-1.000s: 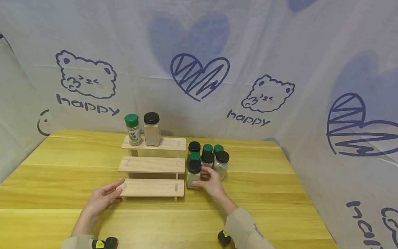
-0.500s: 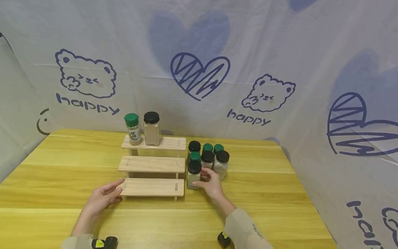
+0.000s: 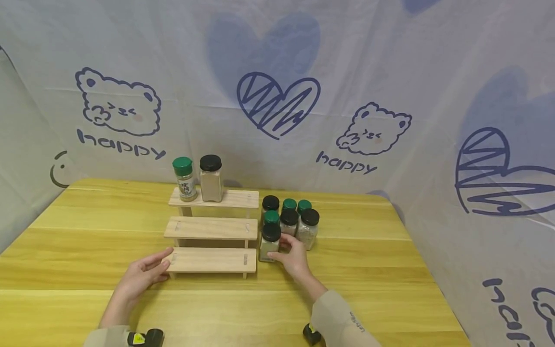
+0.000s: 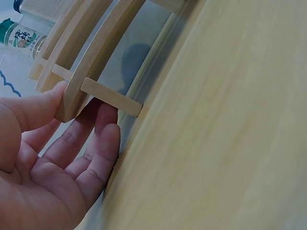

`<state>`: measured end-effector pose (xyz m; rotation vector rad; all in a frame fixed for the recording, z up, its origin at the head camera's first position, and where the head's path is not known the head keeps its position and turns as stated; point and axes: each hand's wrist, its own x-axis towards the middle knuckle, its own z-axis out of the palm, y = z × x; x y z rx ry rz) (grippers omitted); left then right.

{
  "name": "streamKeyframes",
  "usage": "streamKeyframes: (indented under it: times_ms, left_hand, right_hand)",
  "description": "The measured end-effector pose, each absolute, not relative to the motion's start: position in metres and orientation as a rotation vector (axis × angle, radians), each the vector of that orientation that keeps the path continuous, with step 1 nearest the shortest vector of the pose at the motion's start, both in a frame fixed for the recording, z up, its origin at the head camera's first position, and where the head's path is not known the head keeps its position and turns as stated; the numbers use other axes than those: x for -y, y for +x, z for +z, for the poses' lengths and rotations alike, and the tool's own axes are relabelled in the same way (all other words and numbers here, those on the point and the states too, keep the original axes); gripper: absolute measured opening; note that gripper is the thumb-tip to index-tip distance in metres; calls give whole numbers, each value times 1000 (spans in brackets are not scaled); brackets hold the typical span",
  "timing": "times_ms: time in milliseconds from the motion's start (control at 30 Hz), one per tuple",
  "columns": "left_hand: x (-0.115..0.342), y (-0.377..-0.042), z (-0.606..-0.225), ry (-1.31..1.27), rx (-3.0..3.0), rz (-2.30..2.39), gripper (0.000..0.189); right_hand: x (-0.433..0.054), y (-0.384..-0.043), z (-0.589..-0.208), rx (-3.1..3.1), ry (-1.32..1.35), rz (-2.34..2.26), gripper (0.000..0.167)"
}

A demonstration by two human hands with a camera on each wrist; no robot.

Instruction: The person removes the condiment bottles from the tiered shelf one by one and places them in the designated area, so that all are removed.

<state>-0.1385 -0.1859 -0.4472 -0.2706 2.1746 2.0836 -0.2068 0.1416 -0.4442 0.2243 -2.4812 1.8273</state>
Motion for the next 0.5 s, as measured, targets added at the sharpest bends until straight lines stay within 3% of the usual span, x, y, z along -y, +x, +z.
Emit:
streamKeyframes:
  times_ms: [500]
  left_hand:
    - [185,-139,-447,-300,-2183,2074,43]
  right_hand:
    - [-146,-202,-442,2529,175,1837,55]
